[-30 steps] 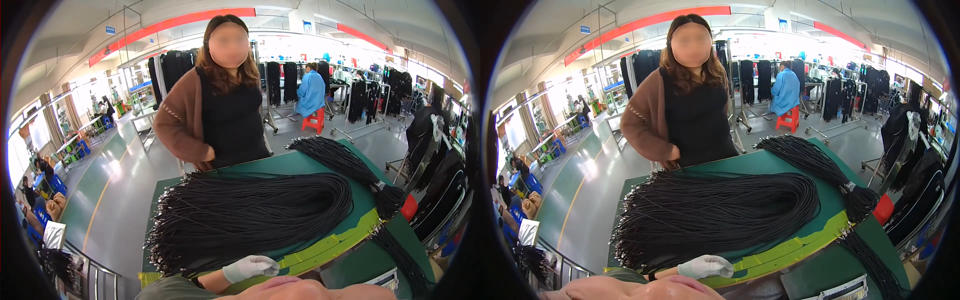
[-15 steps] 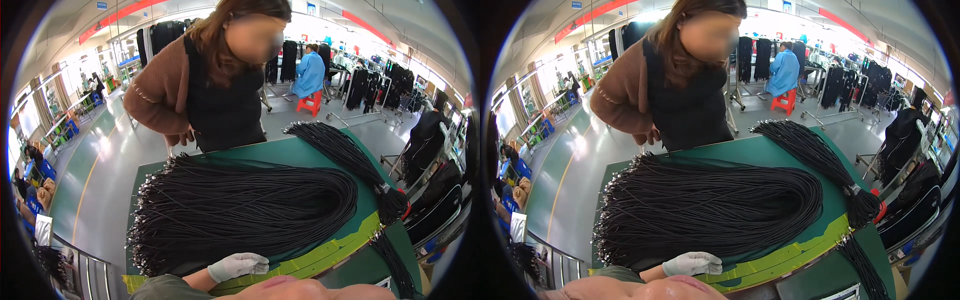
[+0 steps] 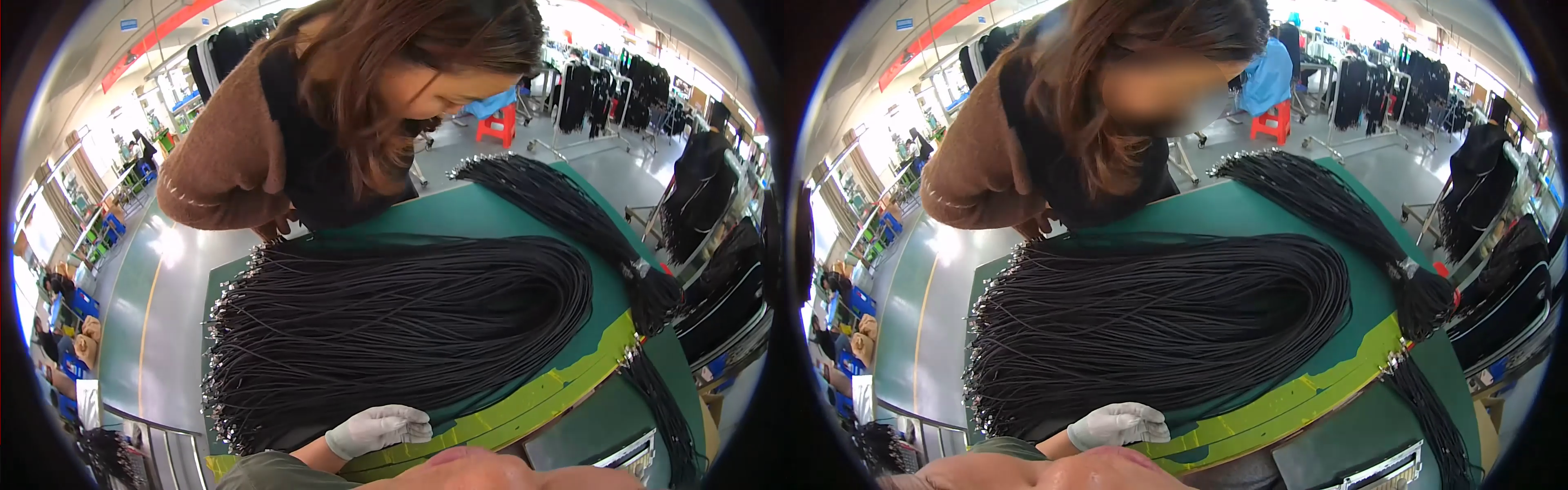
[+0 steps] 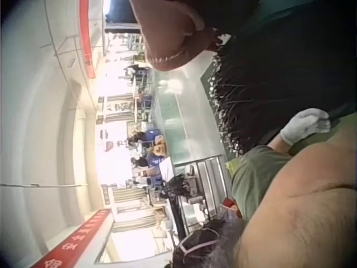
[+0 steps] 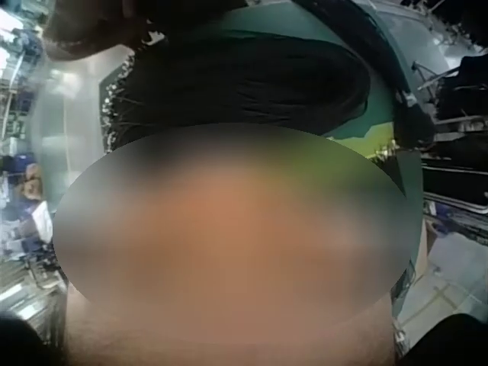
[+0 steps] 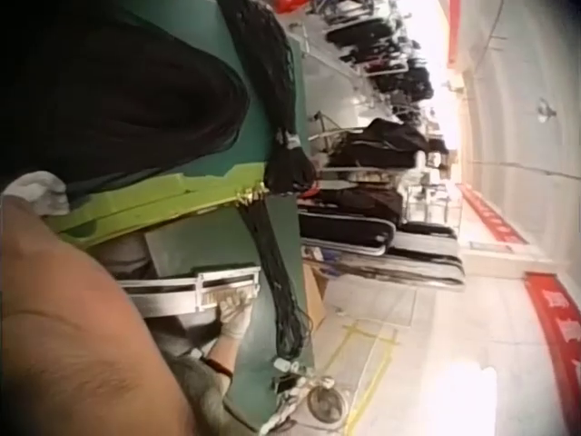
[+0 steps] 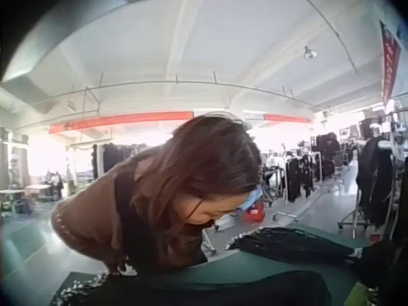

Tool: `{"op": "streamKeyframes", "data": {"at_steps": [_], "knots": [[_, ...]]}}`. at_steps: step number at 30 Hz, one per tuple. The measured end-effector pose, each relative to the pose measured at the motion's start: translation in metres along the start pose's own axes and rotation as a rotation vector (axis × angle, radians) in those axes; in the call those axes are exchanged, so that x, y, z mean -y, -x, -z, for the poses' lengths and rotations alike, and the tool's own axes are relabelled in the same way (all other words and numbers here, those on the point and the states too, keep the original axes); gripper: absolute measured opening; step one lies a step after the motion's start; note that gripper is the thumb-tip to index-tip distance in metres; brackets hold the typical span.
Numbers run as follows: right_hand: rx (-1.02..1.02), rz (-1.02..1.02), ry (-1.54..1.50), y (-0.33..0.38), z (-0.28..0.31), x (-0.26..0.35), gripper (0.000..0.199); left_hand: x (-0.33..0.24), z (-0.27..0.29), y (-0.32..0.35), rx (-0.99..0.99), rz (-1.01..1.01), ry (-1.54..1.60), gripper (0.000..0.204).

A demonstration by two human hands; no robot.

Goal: The person touches a bundle of black cords on a table and picks up a metal component. They then touch the cords again and pick up a single cord from the bundle.

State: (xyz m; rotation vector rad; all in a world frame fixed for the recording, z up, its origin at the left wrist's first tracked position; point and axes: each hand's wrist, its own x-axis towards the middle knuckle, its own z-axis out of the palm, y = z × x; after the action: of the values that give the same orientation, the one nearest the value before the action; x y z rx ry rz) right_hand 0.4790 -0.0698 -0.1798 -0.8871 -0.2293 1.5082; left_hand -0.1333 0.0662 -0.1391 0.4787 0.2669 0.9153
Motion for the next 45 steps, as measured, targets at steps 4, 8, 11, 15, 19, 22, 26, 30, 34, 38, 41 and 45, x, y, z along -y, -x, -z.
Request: {"op": "streamKeyframes", "data": {"at_steps": [4,8,11,15,19,22,26,30,34,38,41,45], "knots": [[-0.125,0.035,-0.006,0.002,-0.032,-0.005,0.031,0.003,0.001,0.005,-0.024,0.002,-0.015,0.041],[-0.352,0.077,0.104,0.009,-0.056,-0.007,0.033,0.001,-0.002,0.003,-0.046,0.007,-0.027,0.042],[-0.053,0.041,-0.106,0.007,-0.023,-0.002,0.037,0.001,-0.001,0.003,-0.056,0.017,-0.033,0.042],[0.789,0.043,0.209,-0.029,0.039,0.013,0.041,0.002,0.0,0.004,-0.066,0.047,-0.056,0.042],[-0.155,0.051,0.042,0.008,0.005,-0.004,0.044,0.001,-0.003,0.009,-0.107,0.028,-0.08,0.043],[-0.257,0.065,0.06,0.013,-0.005,-0.005,0.045,0.001,-0.004,0.006,-0.081,0.018,-0.07,0.044],[0.321,0.047,0.132,-0.017,0.036,0.005,0.045,0.001,-0.003,0.003,-0.065,0.047,-0.031,0.045],[-0.001,0.201,0.099,-0.002,0.014,-0.016,0.039,0.002,-0.003,0.003,-0.098,0.038,0.0,0.038],[-0.255,0.291,0.053,0.001,-0.007,-0.024,0.039,0.001,-0.004,0.0,-0.096,0.03,0.017,0.039],[-0.274,0.3,0.044,0.002,-0.023,-0.027,0.039,-0.001,-0.007,-0.002,-0.097,0.021,-0.024,0.04],[-0.312,0.303,0.043,-0.001,-0.026,-0.027,0.039,0.001,-0.006,-0.003,-0.082,0.025,0.001,0.039],[-0.316,0.276,0.051,-0.001,-0.023,-0.024,0.04,0.0,-0.004,0.001,-0.095,0.034,-0.077,0.044]]}}
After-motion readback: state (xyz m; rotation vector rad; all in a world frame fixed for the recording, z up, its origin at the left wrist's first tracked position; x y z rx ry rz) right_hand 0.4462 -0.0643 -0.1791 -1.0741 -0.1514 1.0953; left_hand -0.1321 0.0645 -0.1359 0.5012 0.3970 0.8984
